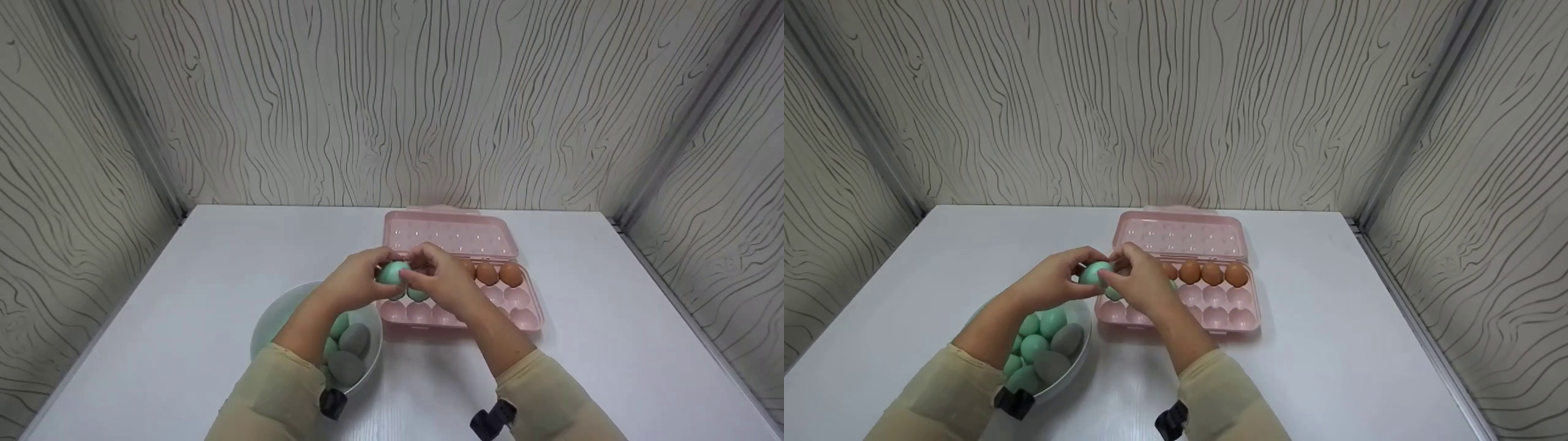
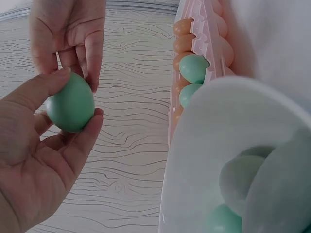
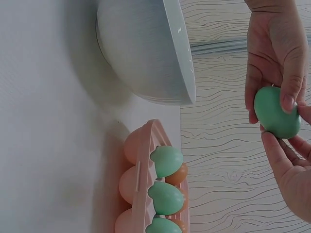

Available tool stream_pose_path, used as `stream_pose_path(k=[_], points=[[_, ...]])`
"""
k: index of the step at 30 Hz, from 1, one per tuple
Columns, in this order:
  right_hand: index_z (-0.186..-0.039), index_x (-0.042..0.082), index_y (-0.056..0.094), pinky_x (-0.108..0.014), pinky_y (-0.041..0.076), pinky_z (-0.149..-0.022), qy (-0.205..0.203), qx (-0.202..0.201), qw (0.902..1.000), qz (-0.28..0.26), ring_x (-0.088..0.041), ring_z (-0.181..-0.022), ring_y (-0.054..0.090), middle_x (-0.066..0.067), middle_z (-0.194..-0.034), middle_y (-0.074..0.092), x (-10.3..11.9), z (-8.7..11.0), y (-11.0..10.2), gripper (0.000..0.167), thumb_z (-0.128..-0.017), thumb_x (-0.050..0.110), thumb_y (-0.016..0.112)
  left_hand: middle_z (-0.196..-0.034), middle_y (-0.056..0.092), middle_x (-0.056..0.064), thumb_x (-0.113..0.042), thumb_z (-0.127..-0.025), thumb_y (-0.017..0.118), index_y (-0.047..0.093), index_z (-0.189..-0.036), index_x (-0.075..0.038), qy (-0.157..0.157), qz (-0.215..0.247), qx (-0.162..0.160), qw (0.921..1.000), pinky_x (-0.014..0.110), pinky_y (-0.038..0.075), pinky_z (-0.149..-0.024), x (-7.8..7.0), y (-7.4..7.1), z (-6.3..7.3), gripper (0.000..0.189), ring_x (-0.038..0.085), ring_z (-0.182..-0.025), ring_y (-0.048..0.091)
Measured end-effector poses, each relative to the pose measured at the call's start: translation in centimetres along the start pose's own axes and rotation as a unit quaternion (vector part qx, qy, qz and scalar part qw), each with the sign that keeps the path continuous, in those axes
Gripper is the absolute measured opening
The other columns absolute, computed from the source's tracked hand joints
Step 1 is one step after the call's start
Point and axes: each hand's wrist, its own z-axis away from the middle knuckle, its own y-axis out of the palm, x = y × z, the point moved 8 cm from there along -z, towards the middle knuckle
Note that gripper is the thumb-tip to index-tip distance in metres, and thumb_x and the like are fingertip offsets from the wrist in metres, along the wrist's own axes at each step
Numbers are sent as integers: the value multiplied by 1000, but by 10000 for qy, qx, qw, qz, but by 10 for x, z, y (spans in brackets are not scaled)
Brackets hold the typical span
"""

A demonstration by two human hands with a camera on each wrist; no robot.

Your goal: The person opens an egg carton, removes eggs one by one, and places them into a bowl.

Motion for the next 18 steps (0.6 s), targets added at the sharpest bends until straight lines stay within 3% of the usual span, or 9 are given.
stream_pose_path(k=[9,14,18], points=[[-101,10,59,-30,54,-72,69,39,9979,-638,-23,-87,62,-7,-92,61,-6,-2,-1,22,-85,24,65,-97,59,-4,-23,-77,73,59,-104,-18,-120,-599,152,9980,30,48,-79,13,-16,10,31,15,-87,54],[-99,11,60,-31,54,-72,54,40,9975,-698,-21,-85,62,-8,-91,62,-11,-2,-3,20,-85,25,65,-93,59,-3,-22,-76,73,59,-101,-18,-634,-1017,208,9926,32,48,-78,29,-26,18,29,15,-85,53],[-99,10,60,-32,53,-74,35,106,9969,-774,-22,-86,62,-8,-92,62,-13,-1,-4,24,-84,28,65,-88,59,-4,-18,-74,72,59,-97,-17,-1085,-1436,287,9832,33,49,-78,44,-32,23,27,16,-82,53]])
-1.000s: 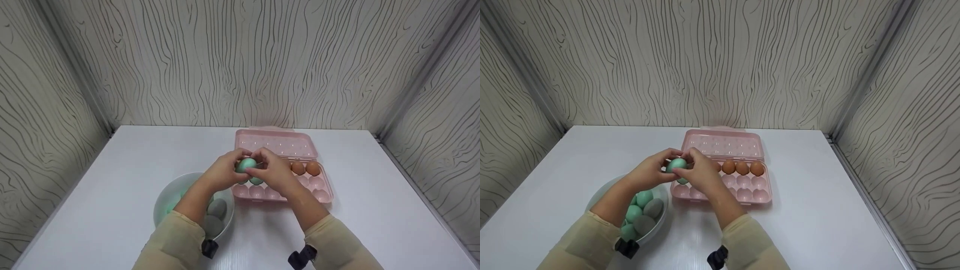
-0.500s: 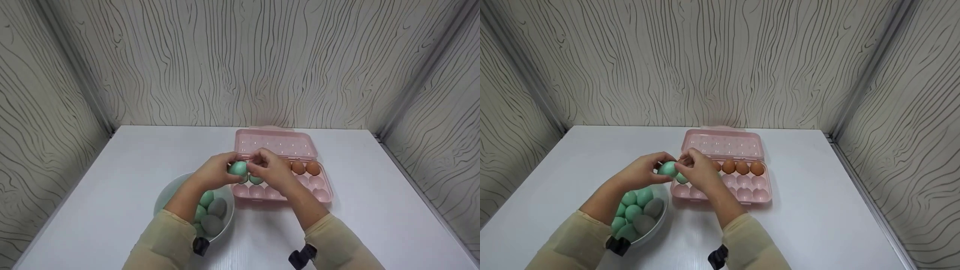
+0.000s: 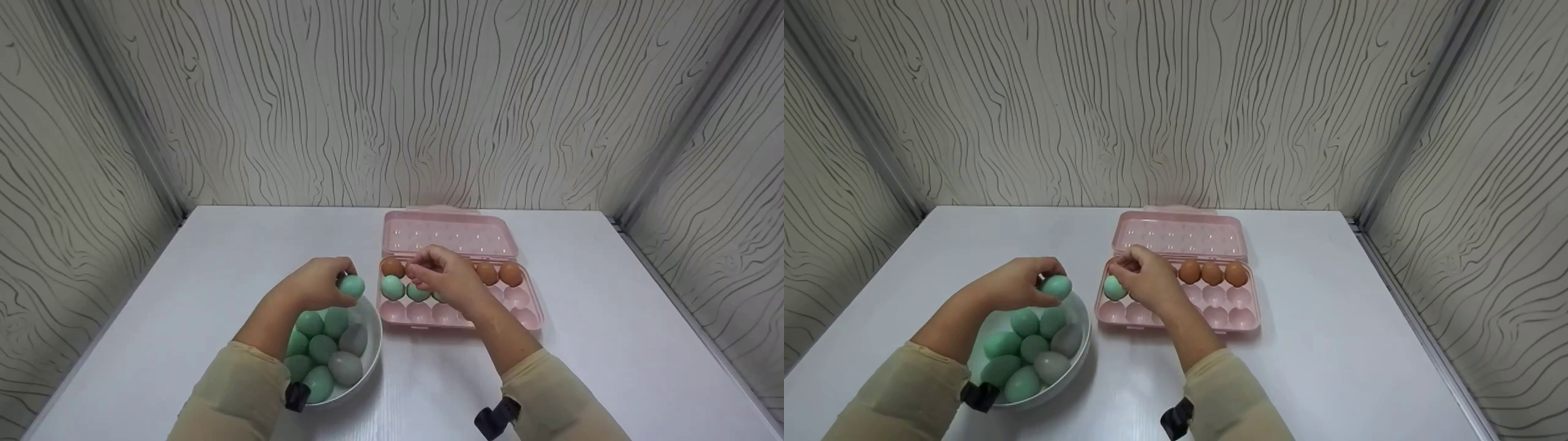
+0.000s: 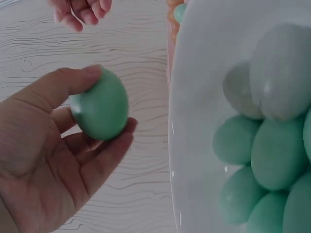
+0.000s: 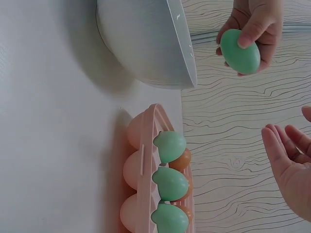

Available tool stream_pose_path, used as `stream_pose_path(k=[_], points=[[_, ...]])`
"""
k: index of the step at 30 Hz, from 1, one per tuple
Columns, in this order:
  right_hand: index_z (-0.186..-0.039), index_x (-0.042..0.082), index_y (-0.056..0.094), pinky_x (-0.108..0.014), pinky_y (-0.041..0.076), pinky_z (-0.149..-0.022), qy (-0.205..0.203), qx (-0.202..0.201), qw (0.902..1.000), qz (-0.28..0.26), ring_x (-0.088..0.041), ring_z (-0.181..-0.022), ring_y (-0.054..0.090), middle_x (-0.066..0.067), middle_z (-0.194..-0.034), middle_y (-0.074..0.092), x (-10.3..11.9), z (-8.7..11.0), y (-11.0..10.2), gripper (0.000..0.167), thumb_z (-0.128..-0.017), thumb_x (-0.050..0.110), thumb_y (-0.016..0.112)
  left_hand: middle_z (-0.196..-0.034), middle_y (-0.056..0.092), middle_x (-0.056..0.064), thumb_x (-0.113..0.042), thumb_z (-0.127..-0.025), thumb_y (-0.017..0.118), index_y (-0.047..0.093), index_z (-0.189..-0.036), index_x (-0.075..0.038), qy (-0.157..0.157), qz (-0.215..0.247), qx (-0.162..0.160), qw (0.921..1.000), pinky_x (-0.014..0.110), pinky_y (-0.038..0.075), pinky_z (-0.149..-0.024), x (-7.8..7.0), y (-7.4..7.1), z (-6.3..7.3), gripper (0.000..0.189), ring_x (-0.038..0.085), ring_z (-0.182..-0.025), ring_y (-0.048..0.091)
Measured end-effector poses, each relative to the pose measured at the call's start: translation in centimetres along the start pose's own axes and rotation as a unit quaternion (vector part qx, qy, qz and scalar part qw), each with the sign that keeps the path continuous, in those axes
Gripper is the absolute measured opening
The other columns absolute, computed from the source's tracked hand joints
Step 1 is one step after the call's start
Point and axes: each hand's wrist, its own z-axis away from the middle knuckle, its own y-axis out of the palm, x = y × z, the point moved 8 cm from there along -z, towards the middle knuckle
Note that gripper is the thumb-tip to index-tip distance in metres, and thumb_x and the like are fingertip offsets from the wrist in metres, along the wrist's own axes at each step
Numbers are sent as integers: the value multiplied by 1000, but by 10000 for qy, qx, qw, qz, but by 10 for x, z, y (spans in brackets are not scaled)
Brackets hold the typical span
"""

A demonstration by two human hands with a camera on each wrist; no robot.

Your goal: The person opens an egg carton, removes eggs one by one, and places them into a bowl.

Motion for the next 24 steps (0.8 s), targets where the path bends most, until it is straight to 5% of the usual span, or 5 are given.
stream_pose_path(k=[13,24], points=[[-98,7,61,-35,53,-75,17,45,9999,-117,-25,-85,60,-11,-90,61,-1,-1,1,24,-85,26,65,-97,63,0,-5,-72,74,63,-104,-13,-659,-1105,203,9915,41,47,-85,32,10,-2,35,19,-92,57],[-97,10,62,-32,53,-75,61,67,10000,5,-24,-84,60,-7,-92,60,-4,1,-1,25,-84,30,66,-92,62,-1,0,-73,71,65,-101,-15,-1034,-1149,299,9875,41,47,-84,45,20,-6,32,18,-84,55]])
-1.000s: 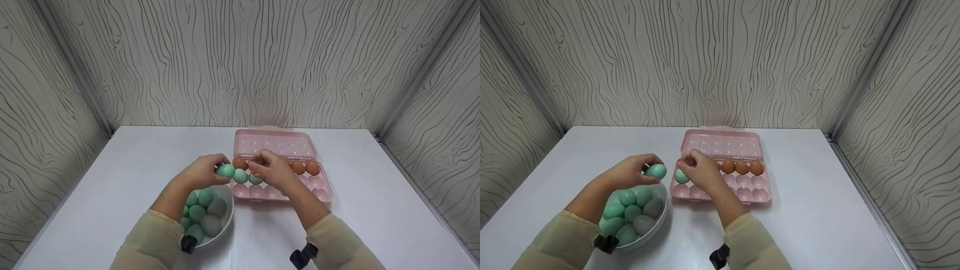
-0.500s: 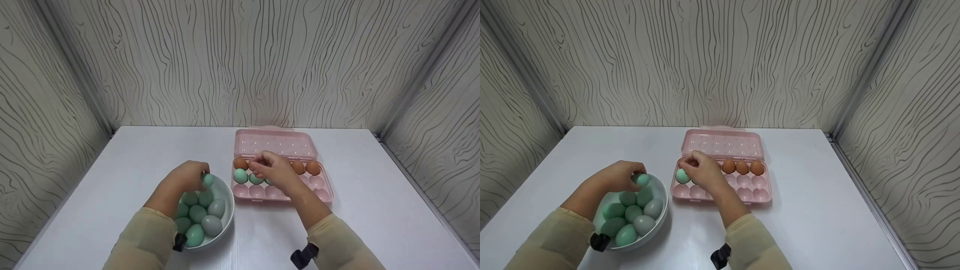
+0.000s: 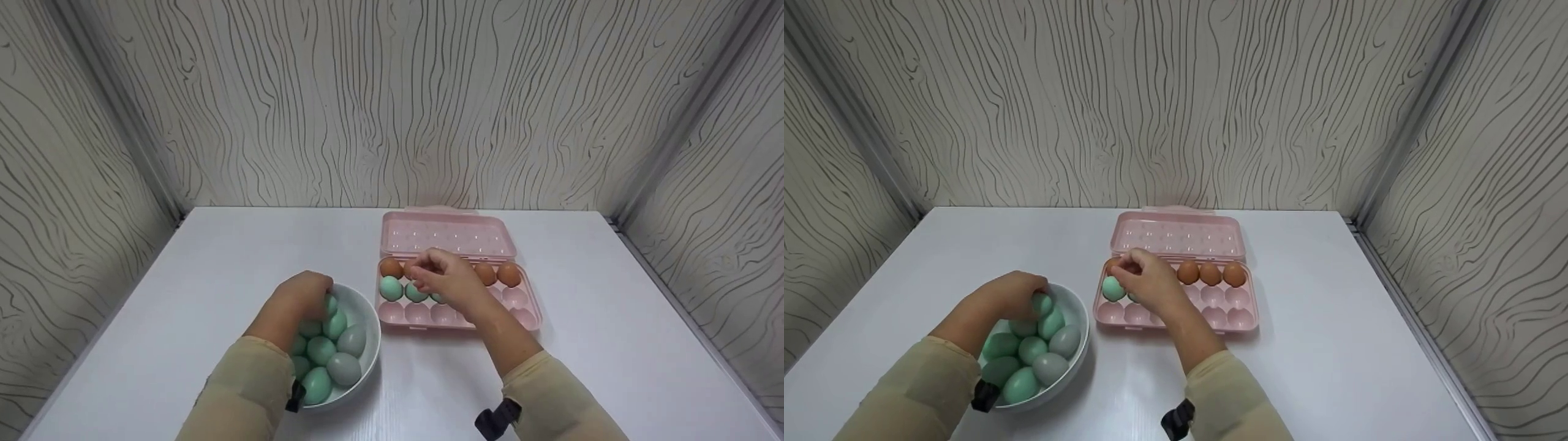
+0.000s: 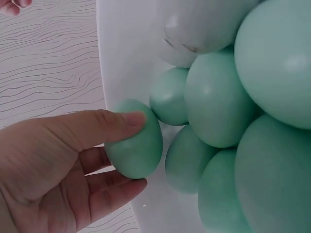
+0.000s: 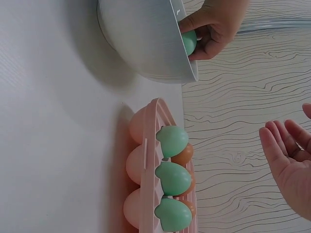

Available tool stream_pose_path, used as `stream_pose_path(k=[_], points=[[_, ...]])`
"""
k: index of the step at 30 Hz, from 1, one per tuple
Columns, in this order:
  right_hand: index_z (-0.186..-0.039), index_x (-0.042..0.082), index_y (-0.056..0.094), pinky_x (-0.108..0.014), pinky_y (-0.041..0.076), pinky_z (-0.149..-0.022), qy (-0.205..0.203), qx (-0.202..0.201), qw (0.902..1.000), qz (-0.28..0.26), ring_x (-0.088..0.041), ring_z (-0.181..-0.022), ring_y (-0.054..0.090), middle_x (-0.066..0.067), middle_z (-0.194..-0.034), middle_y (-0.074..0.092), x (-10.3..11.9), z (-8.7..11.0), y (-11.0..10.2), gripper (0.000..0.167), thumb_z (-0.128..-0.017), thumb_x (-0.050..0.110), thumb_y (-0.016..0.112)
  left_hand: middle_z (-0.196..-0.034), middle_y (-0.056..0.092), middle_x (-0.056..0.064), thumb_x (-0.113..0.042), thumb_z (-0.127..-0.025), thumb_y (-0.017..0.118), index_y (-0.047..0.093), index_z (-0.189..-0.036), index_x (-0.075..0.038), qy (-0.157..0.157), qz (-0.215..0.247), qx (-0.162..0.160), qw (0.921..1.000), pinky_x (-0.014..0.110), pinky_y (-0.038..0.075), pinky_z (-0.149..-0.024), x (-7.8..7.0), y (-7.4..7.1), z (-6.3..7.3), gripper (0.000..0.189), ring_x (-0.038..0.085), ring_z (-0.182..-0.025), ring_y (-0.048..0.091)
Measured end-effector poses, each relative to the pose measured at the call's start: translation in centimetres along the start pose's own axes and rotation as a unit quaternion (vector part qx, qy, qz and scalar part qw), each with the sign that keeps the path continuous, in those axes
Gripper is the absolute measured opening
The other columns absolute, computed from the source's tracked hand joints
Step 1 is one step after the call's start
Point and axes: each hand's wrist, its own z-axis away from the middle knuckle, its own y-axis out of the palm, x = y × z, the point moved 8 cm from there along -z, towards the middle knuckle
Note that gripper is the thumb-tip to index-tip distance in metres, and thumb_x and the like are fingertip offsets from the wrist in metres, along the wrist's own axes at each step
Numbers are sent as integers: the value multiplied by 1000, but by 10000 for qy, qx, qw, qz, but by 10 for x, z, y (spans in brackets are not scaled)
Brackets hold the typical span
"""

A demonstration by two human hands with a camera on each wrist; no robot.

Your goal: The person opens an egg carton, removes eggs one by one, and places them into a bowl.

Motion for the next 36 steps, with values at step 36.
stream_pose_path(k=[36], points=[[-100,11,60,-33,52,-78,191,-49,9997,144,-22,-88,61,-6,-95,59,-7,-1,-11,28,-84,35,64,-100,63,10,-26,-82,64,61,-110,-2,-356,605,-264,9972,47,45,-87,4,-24,6,37,27,-95,57]])
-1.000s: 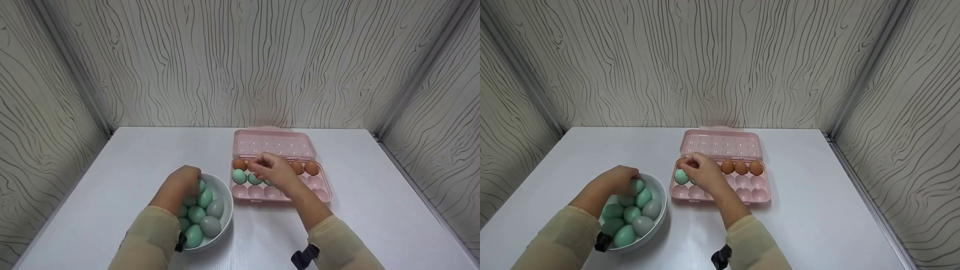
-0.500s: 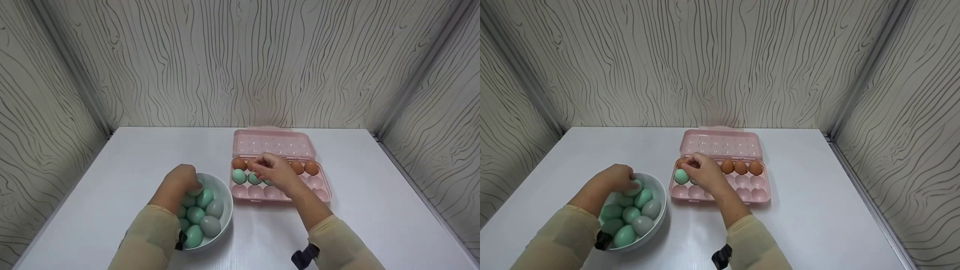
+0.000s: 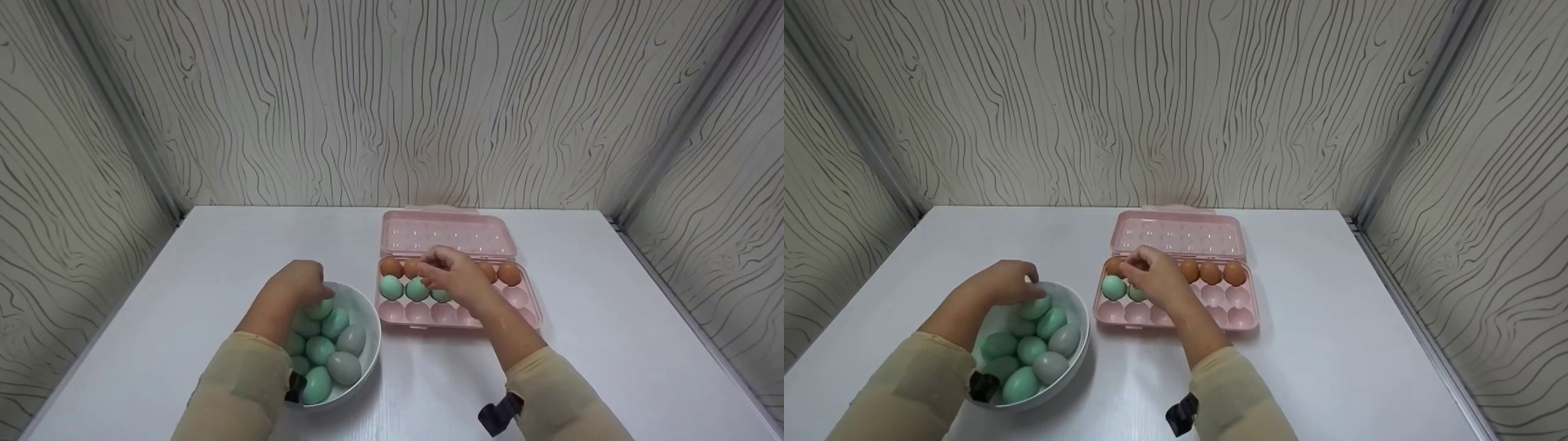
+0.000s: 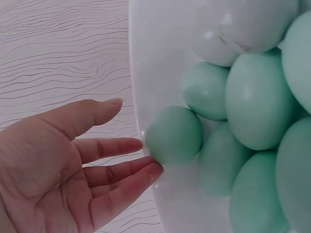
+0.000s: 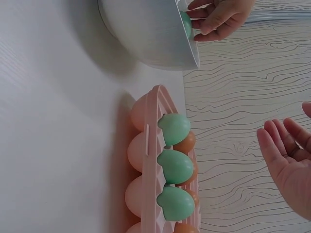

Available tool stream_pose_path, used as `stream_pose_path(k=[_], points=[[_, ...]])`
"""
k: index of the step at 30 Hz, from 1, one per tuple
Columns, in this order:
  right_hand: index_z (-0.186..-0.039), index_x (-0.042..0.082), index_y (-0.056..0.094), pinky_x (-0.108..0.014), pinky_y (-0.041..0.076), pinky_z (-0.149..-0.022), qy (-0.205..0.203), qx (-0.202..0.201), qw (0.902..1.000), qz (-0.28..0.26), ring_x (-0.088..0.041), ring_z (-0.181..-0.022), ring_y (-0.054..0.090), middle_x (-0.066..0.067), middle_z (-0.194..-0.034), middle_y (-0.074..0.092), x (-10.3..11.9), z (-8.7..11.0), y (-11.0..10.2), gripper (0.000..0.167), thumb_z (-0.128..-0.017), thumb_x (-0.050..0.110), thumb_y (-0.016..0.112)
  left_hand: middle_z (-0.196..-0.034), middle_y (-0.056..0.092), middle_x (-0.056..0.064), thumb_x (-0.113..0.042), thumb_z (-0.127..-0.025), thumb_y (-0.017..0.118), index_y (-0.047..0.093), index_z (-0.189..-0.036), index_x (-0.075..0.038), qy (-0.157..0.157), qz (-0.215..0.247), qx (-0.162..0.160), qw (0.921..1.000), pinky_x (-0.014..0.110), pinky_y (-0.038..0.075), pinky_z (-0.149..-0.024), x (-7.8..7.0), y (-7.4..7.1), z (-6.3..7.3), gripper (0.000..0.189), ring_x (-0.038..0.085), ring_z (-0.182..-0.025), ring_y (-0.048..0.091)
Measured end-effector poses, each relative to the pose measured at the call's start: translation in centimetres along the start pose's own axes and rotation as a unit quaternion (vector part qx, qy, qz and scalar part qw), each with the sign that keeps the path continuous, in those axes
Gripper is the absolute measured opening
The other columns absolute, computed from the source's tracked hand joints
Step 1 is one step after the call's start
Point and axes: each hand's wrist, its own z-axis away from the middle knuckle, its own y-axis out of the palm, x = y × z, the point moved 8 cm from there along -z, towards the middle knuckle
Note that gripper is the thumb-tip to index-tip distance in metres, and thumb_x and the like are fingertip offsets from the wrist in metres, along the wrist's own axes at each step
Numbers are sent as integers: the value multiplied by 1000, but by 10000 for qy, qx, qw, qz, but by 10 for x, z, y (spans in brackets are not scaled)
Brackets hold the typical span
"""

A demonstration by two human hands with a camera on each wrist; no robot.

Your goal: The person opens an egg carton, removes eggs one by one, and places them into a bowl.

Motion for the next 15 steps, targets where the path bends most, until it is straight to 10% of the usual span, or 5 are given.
stream_pose_path(k=[15], points=[[-104,5,59,-35,51,-82,319,-396,9986,126,-20,-87,61,-8,-95,62,-20,-10,-24,26,-88,26,60,-115,59,9,-31,-85,63,57,-116,-8,393,744,-527,9951,42,45,-89,-39,-14,-7,39,25,-106,54]])
